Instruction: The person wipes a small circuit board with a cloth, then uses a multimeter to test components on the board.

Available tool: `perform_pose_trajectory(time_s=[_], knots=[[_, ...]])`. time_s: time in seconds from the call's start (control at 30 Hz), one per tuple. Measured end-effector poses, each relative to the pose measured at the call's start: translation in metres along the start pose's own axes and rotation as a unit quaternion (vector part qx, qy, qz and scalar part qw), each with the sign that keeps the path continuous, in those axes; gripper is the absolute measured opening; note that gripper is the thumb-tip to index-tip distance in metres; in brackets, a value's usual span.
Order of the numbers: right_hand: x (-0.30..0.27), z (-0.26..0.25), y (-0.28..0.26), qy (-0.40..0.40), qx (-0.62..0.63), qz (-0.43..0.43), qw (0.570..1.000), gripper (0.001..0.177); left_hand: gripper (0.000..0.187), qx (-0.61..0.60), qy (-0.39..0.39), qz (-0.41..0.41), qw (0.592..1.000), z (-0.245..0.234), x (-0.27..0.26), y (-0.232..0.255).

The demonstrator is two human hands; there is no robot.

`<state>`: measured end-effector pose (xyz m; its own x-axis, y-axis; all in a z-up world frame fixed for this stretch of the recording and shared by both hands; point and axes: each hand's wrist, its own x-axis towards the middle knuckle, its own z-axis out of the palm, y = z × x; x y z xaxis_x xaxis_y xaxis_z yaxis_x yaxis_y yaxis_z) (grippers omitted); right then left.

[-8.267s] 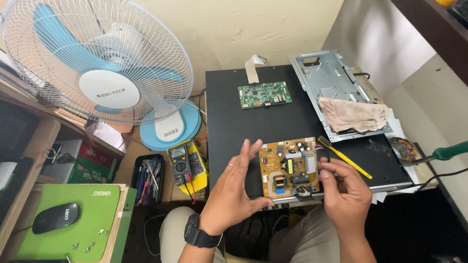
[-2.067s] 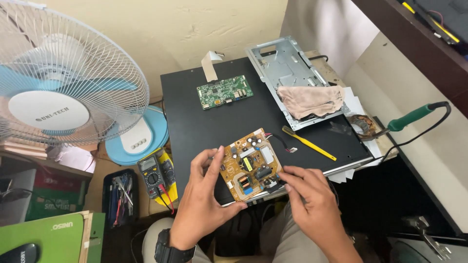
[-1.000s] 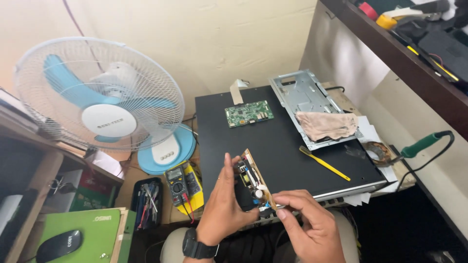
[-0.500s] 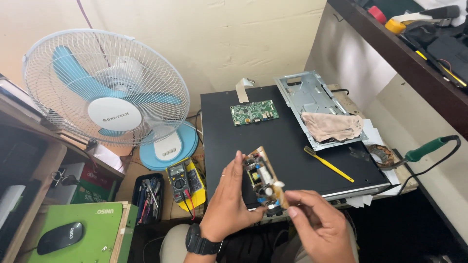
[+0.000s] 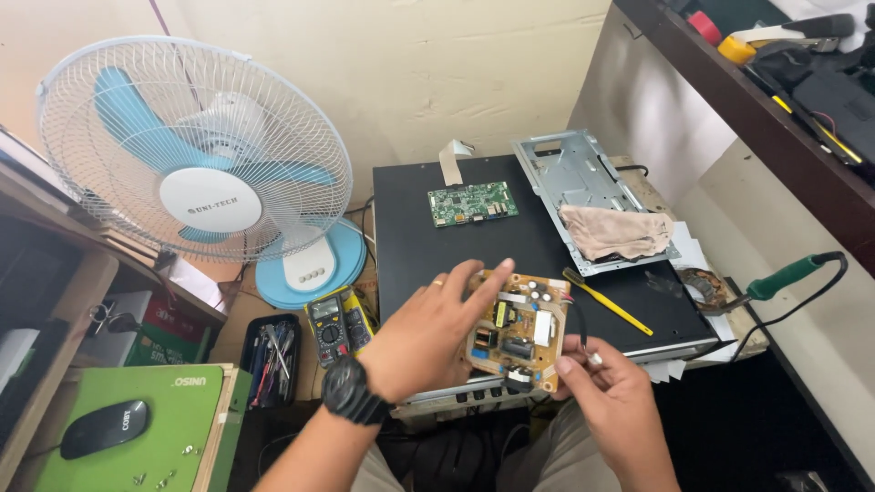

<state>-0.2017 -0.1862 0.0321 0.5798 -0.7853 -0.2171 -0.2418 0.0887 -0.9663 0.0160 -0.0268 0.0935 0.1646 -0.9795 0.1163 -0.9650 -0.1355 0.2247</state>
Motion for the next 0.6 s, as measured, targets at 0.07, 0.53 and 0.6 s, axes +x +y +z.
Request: perform_pose_trajectory(time_s=[0.07, 0.53, 0.6], knots=[[0.003, -0.001, 0.009, -0.011, 0.003, -0.012, 1.0, 0.02, 0.137, 0.017, -0.004, 0.014, 1.0, -0.007, 0.008, 0.0], [-0.011, 0.04, 0.049, -0.004, 0.121, 0.043, 0.992, 0.015, 0.162, 0.196, -0.27, 0.113, 0.936, -0.015, 0.079, -0.011], [-0.011, 0.049, 0.061, -0.003, 0.174, 0.046, 0.984, 0.013, 0.151, 0.2, -0.336, 0.088, 0.916, -0.019, 0.085, -0.004]])
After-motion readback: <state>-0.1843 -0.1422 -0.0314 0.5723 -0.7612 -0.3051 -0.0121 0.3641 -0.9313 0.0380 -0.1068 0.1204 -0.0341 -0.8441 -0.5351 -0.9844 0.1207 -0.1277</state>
